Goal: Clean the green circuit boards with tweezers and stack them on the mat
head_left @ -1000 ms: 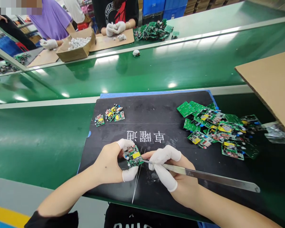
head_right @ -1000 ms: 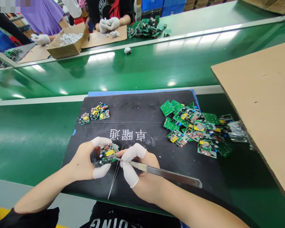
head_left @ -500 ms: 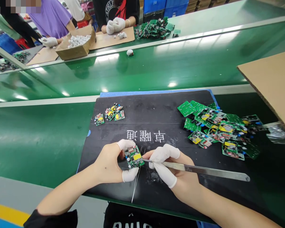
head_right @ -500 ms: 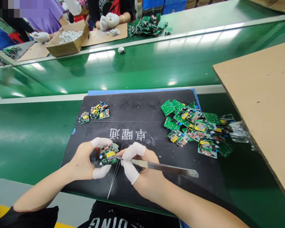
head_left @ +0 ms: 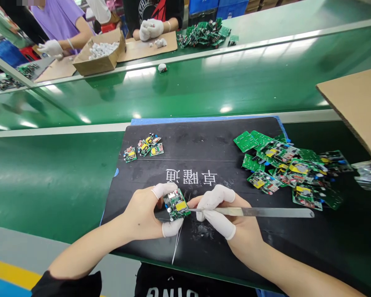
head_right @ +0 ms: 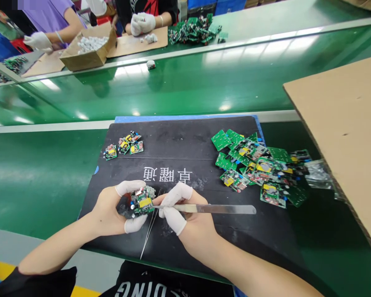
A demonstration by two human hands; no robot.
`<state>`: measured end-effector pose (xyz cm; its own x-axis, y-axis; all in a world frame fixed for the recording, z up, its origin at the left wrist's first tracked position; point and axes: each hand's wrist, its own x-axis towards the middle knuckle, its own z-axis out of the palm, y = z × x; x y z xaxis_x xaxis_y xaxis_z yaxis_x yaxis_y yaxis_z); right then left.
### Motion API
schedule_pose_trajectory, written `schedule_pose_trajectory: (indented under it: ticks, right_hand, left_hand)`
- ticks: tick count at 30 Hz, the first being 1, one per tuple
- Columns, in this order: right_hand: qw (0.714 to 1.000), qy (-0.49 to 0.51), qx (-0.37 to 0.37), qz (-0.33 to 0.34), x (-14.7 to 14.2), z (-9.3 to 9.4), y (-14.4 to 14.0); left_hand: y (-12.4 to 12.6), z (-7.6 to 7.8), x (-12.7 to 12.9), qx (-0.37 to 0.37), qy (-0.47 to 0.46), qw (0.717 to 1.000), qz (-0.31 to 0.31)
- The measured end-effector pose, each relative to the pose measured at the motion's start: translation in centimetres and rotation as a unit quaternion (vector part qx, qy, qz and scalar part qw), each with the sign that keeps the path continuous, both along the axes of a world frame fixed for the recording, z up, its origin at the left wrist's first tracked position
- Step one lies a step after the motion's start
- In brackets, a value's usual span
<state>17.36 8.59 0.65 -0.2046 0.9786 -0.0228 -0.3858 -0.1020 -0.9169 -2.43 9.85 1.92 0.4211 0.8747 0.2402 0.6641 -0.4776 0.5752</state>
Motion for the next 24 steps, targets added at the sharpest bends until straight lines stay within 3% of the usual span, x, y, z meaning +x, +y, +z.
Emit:
schedule_pose_trajectory:
  ticks: [4,17,24]
  right_hand:
    - [1.0,-0.026,0.003,-0.01,0.1,-0.1,0.0]
    - [0.999,-0.034,0.018,-0.025,0.2,0.2,0.2]
    - [0.999,-0.044,0.013,-0.027,0.1,0.2,0.1]
  left_hand:
    - [-0.1,-0.2,0.1,-0.003,-0.001,1.0,0.012]
    - [-0.7,-0.9,0.5,-0.158,-0.104,0.98,0.062]
    - [-0.7,-1.3,0.4,-0.141,-0.119,0.982,0.037]
